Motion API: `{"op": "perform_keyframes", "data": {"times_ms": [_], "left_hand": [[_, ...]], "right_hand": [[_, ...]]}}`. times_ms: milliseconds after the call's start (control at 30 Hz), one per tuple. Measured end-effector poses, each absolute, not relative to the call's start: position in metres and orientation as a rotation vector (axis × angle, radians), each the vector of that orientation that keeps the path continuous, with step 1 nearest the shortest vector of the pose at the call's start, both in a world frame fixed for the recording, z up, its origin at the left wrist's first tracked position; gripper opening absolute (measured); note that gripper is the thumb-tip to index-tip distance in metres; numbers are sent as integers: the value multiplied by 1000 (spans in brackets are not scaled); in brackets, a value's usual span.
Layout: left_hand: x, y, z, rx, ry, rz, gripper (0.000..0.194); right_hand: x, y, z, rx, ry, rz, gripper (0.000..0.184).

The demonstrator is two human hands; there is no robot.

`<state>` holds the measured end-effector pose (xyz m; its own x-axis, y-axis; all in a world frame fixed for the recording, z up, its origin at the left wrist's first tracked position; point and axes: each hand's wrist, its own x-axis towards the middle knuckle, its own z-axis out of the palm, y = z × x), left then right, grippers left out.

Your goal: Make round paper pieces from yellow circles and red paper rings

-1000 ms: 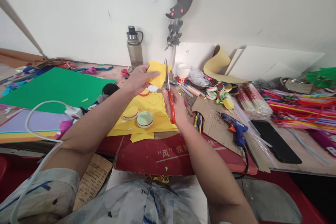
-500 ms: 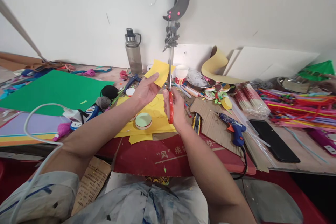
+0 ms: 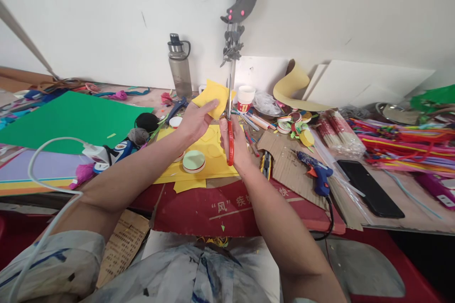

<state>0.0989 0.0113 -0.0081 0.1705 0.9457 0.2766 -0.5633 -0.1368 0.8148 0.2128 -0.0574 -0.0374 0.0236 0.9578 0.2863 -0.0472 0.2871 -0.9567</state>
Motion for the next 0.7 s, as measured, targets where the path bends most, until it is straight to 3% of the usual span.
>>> {"op": "perform_keyframes", "data": {"times_ms": [700], "left_hand": [[95,16,-4,1056,505,1369,37]], "right_hand": [[213,-62,-35,-1003,-1229,1015,61]]}}
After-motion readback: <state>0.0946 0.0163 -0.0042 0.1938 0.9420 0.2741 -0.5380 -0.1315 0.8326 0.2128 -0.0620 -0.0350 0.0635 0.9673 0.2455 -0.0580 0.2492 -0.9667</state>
